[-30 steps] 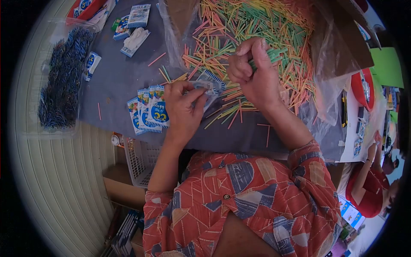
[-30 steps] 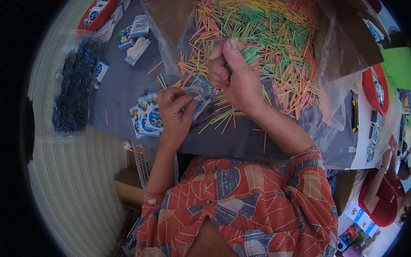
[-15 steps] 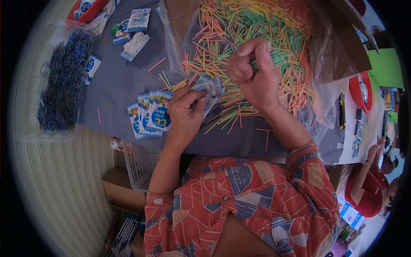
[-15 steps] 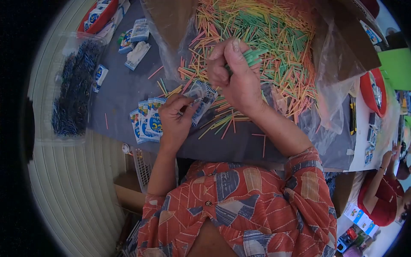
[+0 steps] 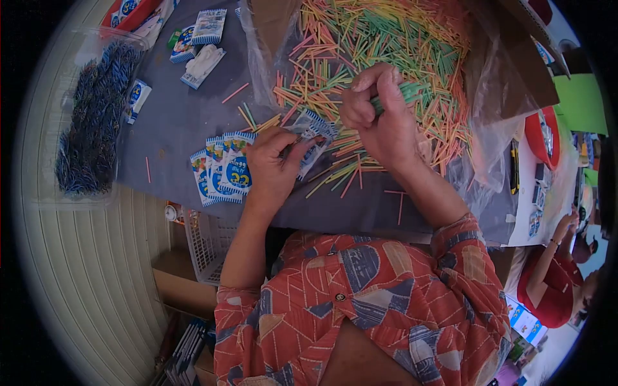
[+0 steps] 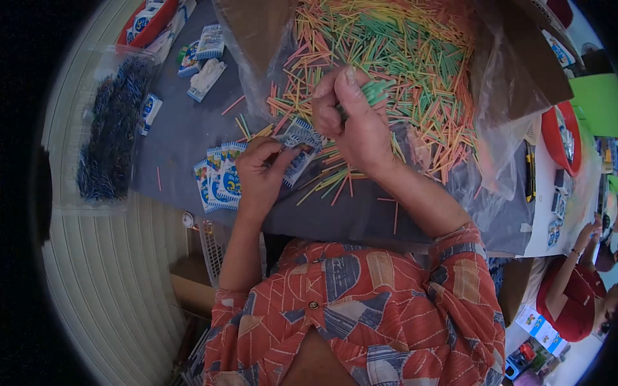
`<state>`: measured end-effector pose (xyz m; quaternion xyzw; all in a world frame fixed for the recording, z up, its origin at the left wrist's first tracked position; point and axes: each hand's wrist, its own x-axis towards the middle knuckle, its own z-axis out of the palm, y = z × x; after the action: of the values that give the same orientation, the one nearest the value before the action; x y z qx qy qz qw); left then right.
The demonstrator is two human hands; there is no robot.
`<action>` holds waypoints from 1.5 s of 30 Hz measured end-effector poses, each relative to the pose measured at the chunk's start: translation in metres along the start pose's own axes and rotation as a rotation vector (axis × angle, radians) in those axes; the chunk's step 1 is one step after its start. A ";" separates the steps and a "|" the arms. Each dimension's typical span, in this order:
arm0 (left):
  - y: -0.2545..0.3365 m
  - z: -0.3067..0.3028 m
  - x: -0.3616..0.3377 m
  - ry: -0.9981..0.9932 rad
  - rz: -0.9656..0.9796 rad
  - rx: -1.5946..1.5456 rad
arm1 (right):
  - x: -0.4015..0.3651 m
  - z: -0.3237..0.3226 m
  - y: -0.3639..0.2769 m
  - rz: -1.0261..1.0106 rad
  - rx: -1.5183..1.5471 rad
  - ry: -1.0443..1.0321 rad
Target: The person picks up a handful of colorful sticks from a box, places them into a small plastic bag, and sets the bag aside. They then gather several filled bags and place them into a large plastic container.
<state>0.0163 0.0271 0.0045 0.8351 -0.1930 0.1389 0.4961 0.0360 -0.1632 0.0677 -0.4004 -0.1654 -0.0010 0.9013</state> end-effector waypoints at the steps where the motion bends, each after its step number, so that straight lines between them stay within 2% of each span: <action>1: 0.007 -0.003 0.002 0.011 -0.064 -0.099 | 0.003 0.001 -0.001 -0.011 0.060 -0.015; 3: 0.013 -0.004 0.005 0.030 -0.122 -0.196 | 0.008 0.004 -0.001 -0.024 0.119 -0.039; 5: 0.014 -0.001 0.008 -0.001 -0.066 -0.249 | 0.009 0.010 0.000 0.001 -0.113 -0.028; 9: 0.017 0.010 0.020 0.032 0.053 -0.262 | 0.014 0.004 -0.001 -0.043 -0.248 -0.058; 11: 0.020 0.016 0.026 0.047 0.054 -0.408 | 0.015 -0.001 -0.006 -0.060 -0.511 -0.090; 12: 0.019 0.021 0.029 0.048 0.065 -0.413 | 0.016 -0.007 -0.010 -0.076 -0.601 -0.186; 15: 0.018 0.033 0.040 0.009 0.018 -0.486 | 0.018 -0.016 -0.013 -0.068 -0.656 -0.088; 16: 0.020 0.036 0.043 -0.005 0.040 -0.471 | 0.019 -0.022 -0.013 -0.076 -0.662 -0.083; 18: 0.025 0.043 0.049 -0.026 0.066 -0.462 | 0.023 -0.031 -0.017 0.070 -0.582 -0.015; 19: 0.027 0.047 0.053 -0.031 0.072 -0.462 | 0.022 -0.032 -0.021 0.065 -0.586 -0.010; 21: 0.030 0.050 0.057 -0.031 0.080 -0.463 | 0.022 -0.027 -0.030 0.193 -0.251 0.025; 22: 0.030 0.050 0.059 -0.028 0.076 -0.400 | 0.024 -0.027 -0.033 0.194 -0.253 0.019; 24: 0.034 0.050 0.062 -0.024 0.070 -0.334 | 0.027 -0.027 -0.039 -0.171 -0.852 -0.288; 25: 0.037 0.052 0.062 0.013 0.076 -0.375 | 0.028 -0.025 -0.041 -0.171 -0.851 -0.289; 27: 0.039 0.055 0.062 0.042 0.084 -0.415 | 0.028 -0.022 -0.045 -0.382 -1.472 -0.351; 28: 0.036 0.055 0.061 -0.001 0.078 -0.404 | 0.027 -0.025 -0.044 -0.382 -1.470 -0.345; 30: 0.030 0.056 0.060 -0.036 0.073 -0.382 | 0.031 -0.033 -0.037 0.085 -0.580 0.015; 34: 0.025 0.056 0.065 -0.043 0.085 -0.372 | 0.027 -0.041 -0.025 0.192 -0.625 0.042; 38: 0.022 0.060 0.069 -0.055 0.091 -0.342 | 0.034 -0.045 -0.033 0.174 -0.508 0.115; 40: 0.023 0.060 0.072 -0.055 0.073 -0.351 | 0.035 -0.046 -0.039 0.162 -0.839 0.018; 42: 0.023 0.065 0.075 -0.058 0.059 -0.366 | 0.034 -0.048 -0.032 0.156 -0.836 -0.036; 44: 0.021 0.075 0.079 -0.029 -0.006 -0.535 | 0.036 -0.050 -0.032 0.147 -0.838 -0.087; 45: 0.021 0.077 0.083 -0.027 -0.005 -0.534 | 0.040 -0.052 -0.033 0.041 -0.878 -0.102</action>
<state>0.0831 -0.0653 0.0197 0.6770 -0.2273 0.0708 0.6964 0.0847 -0.2176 0.0711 -0.7481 -0.1854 -0.0335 0.6363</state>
